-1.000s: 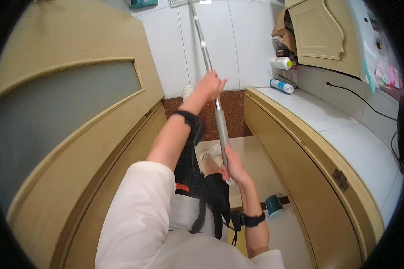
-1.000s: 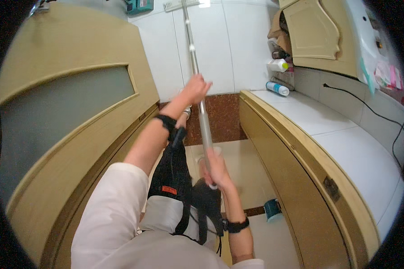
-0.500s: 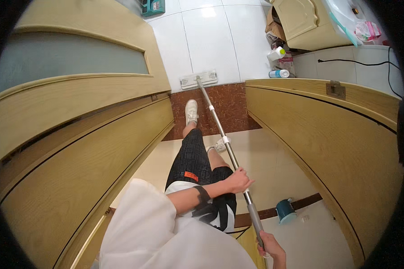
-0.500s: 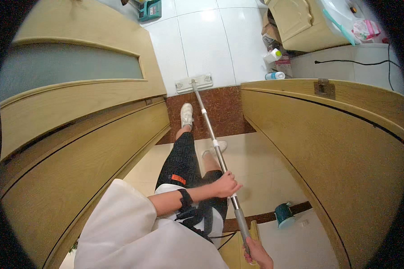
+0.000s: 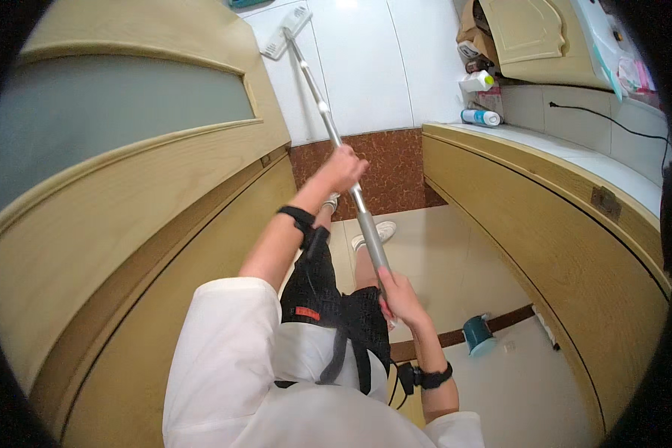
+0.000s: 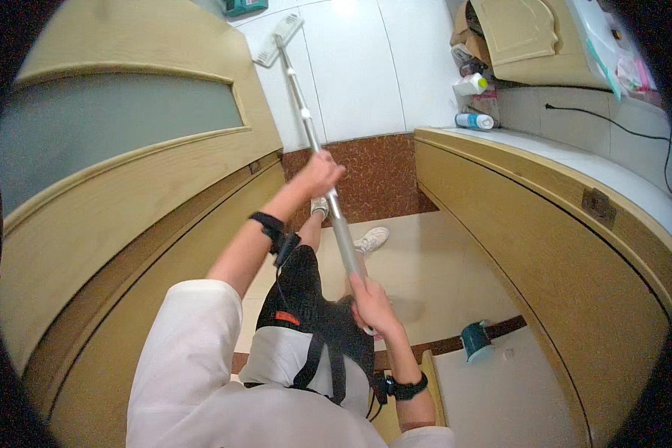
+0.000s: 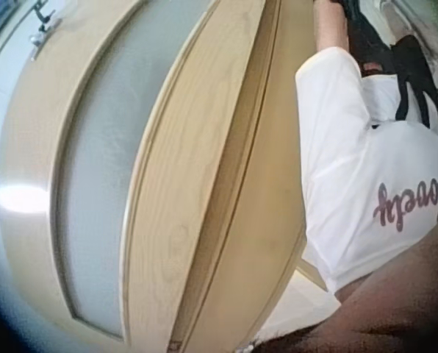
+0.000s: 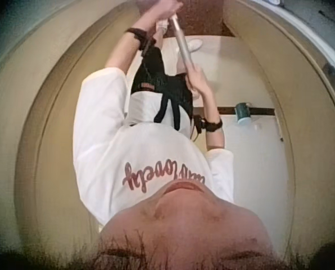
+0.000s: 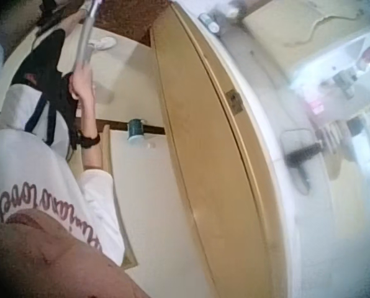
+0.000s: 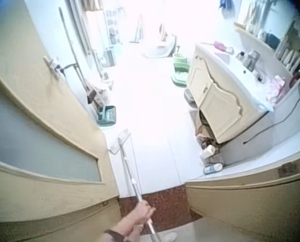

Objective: Mop the tiled floor of a bathroom and hallway.

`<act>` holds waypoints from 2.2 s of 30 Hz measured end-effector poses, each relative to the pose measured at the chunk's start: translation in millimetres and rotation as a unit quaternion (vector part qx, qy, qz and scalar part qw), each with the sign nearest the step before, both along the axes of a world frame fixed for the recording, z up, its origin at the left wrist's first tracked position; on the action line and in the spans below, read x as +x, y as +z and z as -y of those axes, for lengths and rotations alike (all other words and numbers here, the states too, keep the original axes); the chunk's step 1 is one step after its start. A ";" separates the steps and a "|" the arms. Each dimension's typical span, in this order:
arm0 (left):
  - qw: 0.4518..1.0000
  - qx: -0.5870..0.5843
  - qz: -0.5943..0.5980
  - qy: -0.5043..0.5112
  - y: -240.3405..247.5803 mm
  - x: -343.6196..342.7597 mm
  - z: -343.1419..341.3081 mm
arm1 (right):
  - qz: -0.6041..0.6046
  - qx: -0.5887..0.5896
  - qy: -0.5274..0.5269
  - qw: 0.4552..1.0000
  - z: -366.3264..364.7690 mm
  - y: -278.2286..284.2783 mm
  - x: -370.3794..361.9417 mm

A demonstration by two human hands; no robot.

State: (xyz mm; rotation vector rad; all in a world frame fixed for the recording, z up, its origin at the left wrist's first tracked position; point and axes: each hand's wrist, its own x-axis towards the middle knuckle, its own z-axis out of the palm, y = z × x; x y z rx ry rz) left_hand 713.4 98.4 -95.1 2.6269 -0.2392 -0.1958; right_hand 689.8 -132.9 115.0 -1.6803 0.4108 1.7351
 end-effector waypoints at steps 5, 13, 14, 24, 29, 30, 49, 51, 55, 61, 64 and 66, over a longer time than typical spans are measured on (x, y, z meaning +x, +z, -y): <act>0.988 -0.035 -0.093 0.120 -6.9 5.8 -57.9 | 0.041 -0.004 -0.012 0.999 -57.0 -35.3 -16.8; 0.995 0.008 -0.101 -0.006 10.2 -62.3 79.0 | 0.050 -0.067 -0.074 0.994 67.3 6.4 -96.7; 0.997 -0.021 -0.077 -0.014 15.1 -80.9 106.0 | 0.028 -0.073 -0.095 0.992 83.0 24.9 -109.2; 0.965 -0.225 -0.117 -0.072 96.0 -200.2 255.7 | -0.090 -0.141 -0.271 0.948 192.9 134.3 -266.9; 0.976 -0.162 -0.072 -0.124 70.0 -151.4 253.3 | -0.068 -0.085 -0.347 0.932 175.4 110.0 -248.8; 0.973 -0.156 -0.092 -0.141 67.5 -126.8 244.5 | -0.034 -0.044 -0.363 0.930 160.2 99.4 -238.9; 0.964 -0.104 -0.108 -0.220 44.5 -13.5 156.1 | -0.169 -0.028 -0.457 0.873 64.4 64.5 -142.9; 0.961 -0.130 -0.129 -0.205 63.9 -52.2 165.3 | -0.129 -0.064 -0.403 0.904 78.0 79.4 -181.7; 0.960 -0.183 -0.079 -0.195 76.1 -101.2 175.7 | 0.139 -0.110 -0.227 0.958 93.9 94.4 -246.0; 0.961 -0.155 -0.026 -0.229 100.2 -202.5 191.3 | 0.239 -0.152 -0.140 0.949 111.3 119.5 -341.8; 0.960 -0.156 -0.062 -0.223 118.5 -253.7 208.5 | 0.202 -0.131 -0.214 0.947 124.4 134.5 -403.4; 0.955 -0.141 -0.070 -0.251 132.3 -281.5 215.4 | 0.199 -0.112 -0.242 0.943 129.6 142.6 -438.7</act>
